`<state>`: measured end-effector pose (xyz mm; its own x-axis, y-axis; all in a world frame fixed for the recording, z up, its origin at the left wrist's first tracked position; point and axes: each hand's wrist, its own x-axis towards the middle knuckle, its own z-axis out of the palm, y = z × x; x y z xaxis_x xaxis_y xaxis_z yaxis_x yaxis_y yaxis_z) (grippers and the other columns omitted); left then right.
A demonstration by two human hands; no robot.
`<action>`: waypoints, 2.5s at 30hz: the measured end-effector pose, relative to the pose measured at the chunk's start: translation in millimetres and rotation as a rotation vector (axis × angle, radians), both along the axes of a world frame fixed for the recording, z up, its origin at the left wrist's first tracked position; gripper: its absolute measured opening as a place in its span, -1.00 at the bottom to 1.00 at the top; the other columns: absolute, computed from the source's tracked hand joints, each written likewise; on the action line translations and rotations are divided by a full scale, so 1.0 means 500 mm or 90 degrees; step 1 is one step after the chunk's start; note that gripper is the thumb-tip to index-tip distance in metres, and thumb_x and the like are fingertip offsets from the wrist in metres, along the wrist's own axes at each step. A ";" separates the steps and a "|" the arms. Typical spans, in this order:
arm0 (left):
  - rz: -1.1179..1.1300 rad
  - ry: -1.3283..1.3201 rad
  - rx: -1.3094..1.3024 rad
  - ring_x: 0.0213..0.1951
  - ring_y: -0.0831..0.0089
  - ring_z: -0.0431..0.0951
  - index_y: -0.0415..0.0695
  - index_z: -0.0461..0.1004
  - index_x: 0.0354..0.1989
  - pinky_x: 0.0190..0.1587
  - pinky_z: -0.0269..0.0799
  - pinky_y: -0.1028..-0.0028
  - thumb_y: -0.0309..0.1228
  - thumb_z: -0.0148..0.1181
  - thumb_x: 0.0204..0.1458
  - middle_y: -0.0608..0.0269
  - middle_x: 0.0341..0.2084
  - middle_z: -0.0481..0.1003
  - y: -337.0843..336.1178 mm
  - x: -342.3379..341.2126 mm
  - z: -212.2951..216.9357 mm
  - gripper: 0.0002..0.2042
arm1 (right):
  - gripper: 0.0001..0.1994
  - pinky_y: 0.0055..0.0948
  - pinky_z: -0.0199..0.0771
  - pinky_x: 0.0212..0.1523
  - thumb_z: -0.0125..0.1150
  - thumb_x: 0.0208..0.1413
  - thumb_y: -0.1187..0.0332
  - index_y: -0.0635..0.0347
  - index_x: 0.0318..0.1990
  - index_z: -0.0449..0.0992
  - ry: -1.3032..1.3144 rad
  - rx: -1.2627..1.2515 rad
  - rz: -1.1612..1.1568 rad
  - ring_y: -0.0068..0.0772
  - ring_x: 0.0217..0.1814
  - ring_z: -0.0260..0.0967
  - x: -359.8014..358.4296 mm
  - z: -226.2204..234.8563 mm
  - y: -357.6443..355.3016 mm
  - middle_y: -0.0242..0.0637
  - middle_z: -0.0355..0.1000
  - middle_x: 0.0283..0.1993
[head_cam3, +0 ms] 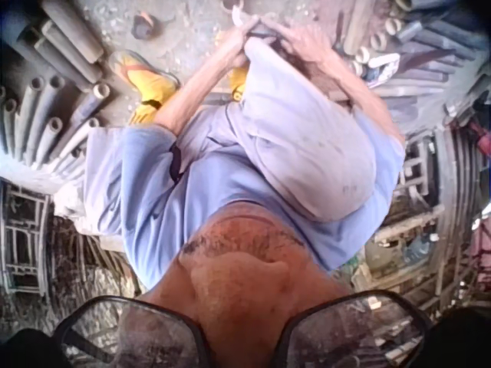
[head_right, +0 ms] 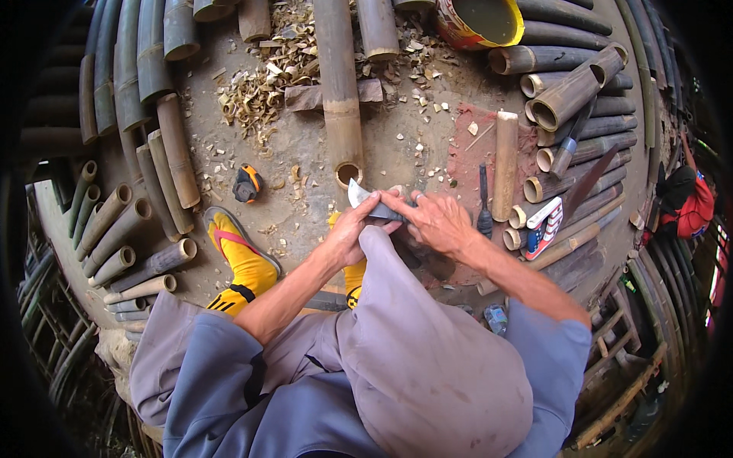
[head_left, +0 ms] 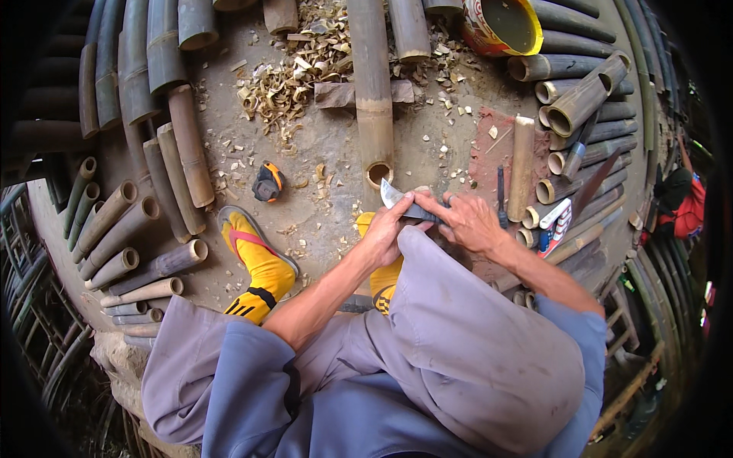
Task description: The person measures a bamboo section with a tape measure, cuts it with a saw, and carves a rectangular hole into the side of the tube using a machete and a wood block as a mallet.
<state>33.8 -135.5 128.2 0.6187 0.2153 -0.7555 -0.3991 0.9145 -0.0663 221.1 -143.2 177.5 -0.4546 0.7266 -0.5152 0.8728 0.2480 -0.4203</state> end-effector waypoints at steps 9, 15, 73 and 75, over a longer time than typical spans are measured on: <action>0.160 0.010 -0.110 0.07 0.37 0.42 -0.18 0.34 0.08 0.14 0.38 0.39 -0.19 0.01 0.21 0.16 0.03 0.41 -0.015 0.036 -0.009 -0.62 | -0.33 -0.17 0.54 -0.34 0.11 -0.01 0.39 -0.27 0.33 0.13 -0.051 -0.084 0.199 -0.07 -0.35 0.51 0.016 0.010 0.111 -0.09 0.48 -0.33; -0.101 0.167 -0.097 -0.30 0.30 0.59 -0.32 0.41 -0.13 -0.29 0.62 0.42 -0.25 0.01 0.21 -0.05 -0.32 0.52 0.045 -0.008 0.026 -0.68 | -0.27 -0.14 0.52 -0.36 0.18 -0.05 0.38 -0.16 0.35 0.10 0.104 -0.237 -0.050 -0.01 -0.42 0.48 -0.014 -0.027 0.031 -0.03 0.47 -0.42; 0.032 0.114 0.075 -0.08 0.26 0.51 -0.35 0.37 -0.07 0.08 0.44 0.25 -0.35 -0.16 0.24 0.01 -0.14 0.46 0.073 0.015 -0.003 -0.70 | -0.70 -0.10 0.46 -0.46 0.08 -0.03 0.38 0.10 -0.08 0.40 -0.063 -0.043 -0.019 0.00 -0.44 0.50 -0.067 0.004 0.138 -0.04 0.50 -0.48; 0.166 0.045 0.053 0.01 0.22 0.45 -0.31 0.35 -0.01 0.15 0.35 0.21 -0.31 -0.11 0.24 0.00 -0.05 0.43 0.055 0.020 -0.004 -0.68 | -0.78 -0.18 0.46 -0.48 0.11 -0.03 0.33 0.16 -0.20 0.45 -0.102 0.002 0.121 -0.15 -0.44 0.54 -0.072 0.016 0.172 -0.14 0.52 -0.48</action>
